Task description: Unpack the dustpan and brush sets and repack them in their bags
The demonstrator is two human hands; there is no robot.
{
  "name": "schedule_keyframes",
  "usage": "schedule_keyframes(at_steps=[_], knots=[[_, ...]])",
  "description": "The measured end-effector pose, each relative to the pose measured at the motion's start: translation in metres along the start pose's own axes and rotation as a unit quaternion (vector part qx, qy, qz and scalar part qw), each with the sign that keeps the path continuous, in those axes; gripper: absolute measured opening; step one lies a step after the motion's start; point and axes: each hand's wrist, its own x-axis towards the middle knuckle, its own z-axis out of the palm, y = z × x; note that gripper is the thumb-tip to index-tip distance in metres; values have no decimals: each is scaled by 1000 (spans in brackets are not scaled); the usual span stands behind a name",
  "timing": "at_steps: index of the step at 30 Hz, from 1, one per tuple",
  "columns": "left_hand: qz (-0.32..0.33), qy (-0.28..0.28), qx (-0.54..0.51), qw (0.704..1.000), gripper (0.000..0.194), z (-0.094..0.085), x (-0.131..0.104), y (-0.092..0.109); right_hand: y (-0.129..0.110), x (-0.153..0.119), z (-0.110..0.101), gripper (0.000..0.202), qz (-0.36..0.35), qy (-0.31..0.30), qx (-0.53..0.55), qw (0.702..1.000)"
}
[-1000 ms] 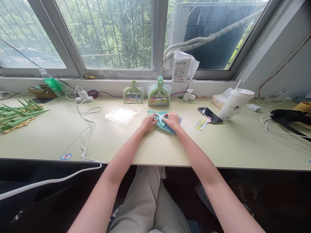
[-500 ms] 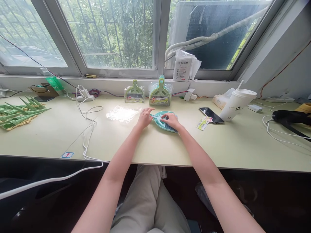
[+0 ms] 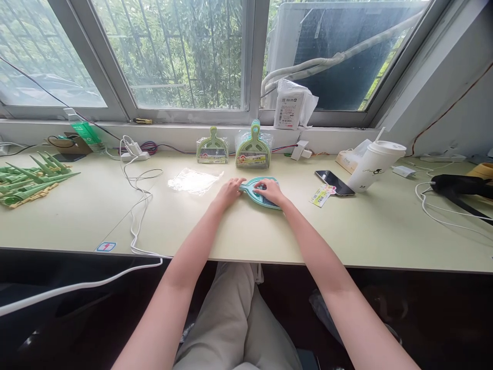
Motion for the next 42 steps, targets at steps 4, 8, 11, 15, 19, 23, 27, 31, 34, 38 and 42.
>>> schedule_keyframes(at_steps=[4, 8, 11, 15, 19, 23, 27, 31, 34, 38, 42], knots=[[12, 18, 28, 999, 39, 1, 2, 6, 2, 1, 0, 21, -11, 1, 0, 1000], [54, 53, 82, 994, 24, 1, 4, 6, 3, 2, 0, 22, -7, 3, -4, 1000], [108, 52, 112, 986, 24, 0, 5, 5, 2, 1, 0, 21, -9, 1, -1, 1000], [112, 42, 116, 986, 30, -1, 4, 6, 3, 2, 0, 22, -13, 2, 18, 1000], [87, 11, 125, 988, 31, 1, 4, 8, 5, 2, -1, 21, -14, -1, 20, 1000], [66, -6, 132, 989, 30, 3, 4, 9, 6, 2, -1, 21, -17, 2, 25, 1000], [61, -9, 133, 989, 32, 4, 5, 9, 5, 1, -2, 20, -24, 6, 22, 999], [49, -18, 126, 991, 35, 5, 6, 10, 4, 0, -3, 18, -16, -2, 3, 1000], [50, -18, 120, 991, 36, 6, 6, 11, 3, 0, -4, 17, -7, -11, -3, 1000], [51, -9, 107, 993, 36, 6, 5, 10, 3, 0, -5, 19, -10, -17, -2, 1000], [54, -3, 97, 994, 35, 8, 5, 7, 0, -2, -7, 20, -18, -23, -23, 999]])
